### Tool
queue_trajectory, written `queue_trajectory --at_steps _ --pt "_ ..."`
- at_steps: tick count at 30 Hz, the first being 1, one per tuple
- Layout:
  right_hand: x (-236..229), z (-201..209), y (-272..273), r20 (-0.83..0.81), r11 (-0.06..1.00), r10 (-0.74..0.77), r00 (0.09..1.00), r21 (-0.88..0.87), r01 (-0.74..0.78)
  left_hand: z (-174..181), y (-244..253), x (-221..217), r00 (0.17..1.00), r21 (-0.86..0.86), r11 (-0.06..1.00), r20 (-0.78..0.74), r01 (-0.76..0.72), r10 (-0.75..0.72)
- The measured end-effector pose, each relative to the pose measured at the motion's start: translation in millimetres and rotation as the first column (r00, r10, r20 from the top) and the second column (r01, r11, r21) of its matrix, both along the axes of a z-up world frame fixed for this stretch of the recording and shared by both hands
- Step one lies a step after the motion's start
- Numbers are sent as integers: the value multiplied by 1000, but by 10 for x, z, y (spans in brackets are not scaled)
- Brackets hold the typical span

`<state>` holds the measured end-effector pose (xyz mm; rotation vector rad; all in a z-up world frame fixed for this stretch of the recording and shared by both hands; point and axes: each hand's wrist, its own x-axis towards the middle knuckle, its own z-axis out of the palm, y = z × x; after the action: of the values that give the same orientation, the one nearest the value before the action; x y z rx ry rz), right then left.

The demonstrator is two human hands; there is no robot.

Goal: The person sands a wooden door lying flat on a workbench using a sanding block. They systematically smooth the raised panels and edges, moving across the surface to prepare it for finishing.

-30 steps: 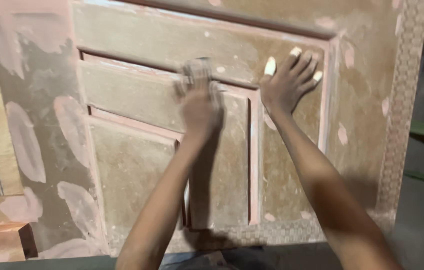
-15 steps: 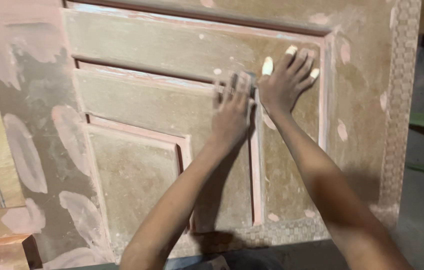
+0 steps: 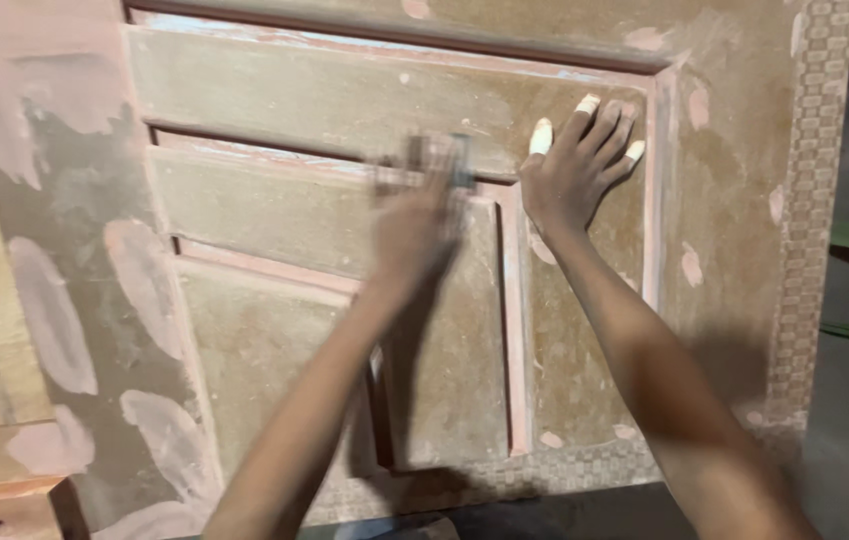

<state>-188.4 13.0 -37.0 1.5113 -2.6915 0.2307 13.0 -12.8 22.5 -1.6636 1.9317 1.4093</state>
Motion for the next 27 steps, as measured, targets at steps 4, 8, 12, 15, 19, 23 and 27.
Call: queue_trajectory --at_steps 4,8,12,15,19,23,27 --pt "-30 -25 -51 19 999 -17 1000 48 16 -90 33 167 996 -763 643 1 59 -91" --pt "11 53 -19 67 1000 -21 998 24 19 -134 89 -281 971 -746 653 -38 130 -236" --pt "-7 5 -35 61 997 -19 998 72 14 -135 -65 228 969 -742 661 -67 110 -236" --pt "-63 -81 -3 41 999 -7 999 53 5 -183 4 194 997 -685 728 59 11 41" --pt "-37 -46 -20 85 999 -14 996 38 11 -200 70 -229 968 -737 663 -54 128 -247" --pt "-24 -21 -17 48 998 -18 999 69 15 -122 -51 181 989 -703 697 64 140 -135" --pt "-34 -38 31 49 997 -30 998 79 26 -161 173 -163 987 -711 701 -145 -59 -64"
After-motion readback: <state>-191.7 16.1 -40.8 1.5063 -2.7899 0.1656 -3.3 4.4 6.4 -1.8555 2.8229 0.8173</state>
